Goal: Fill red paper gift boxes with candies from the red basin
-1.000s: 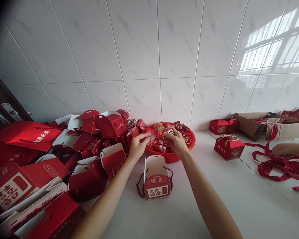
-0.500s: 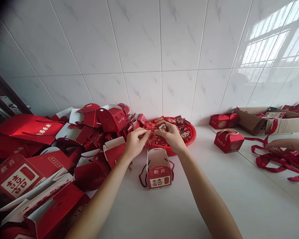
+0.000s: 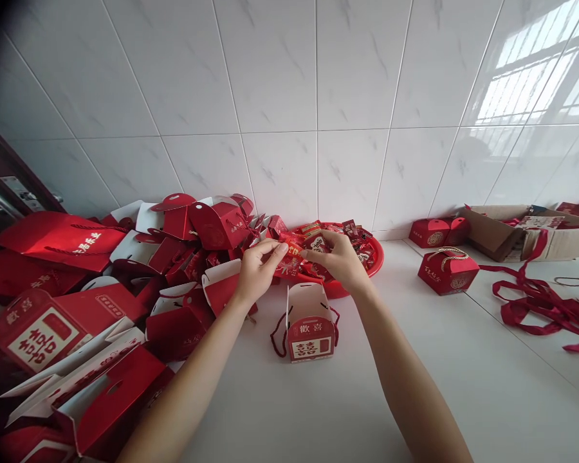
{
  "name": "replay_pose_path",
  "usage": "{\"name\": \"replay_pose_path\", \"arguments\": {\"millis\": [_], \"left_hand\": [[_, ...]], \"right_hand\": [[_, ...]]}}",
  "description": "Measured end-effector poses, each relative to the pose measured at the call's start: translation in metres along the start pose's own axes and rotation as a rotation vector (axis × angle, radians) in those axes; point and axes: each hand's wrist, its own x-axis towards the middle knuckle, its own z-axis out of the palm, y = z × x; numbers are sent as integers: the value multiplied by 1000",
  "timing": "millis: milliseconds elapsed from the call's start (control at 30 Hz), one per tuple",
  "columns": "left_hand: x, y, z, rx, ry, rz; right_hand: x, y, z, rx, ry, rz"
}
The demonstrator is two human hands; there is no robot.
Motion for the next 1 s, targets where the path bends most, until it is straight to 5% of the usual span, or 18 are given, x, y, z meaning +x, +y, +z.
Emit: {"name": "replay_pose_path", "arguments": {"millis": [233, 533, 667, 800, 1000], "left_hand": [[3, 2, -9, -33, -190, -120], [6, -5, -21, 84, -155, -139], [5, -1, -20, 94, -182, -122], [2, 2, -15, 87, -210, -124], [-3, 5, -3, -16, -223, -157]], "right_hand": [[-7, -12, -13, -203, -151, -30], [-12, -14, -16, -634, -485, -50], [-12, -14, -9, -572, -347, -75], [-12, -16, -1, -257, -158, -51], [-7, -9, 5, 115, -102, -20]]}}
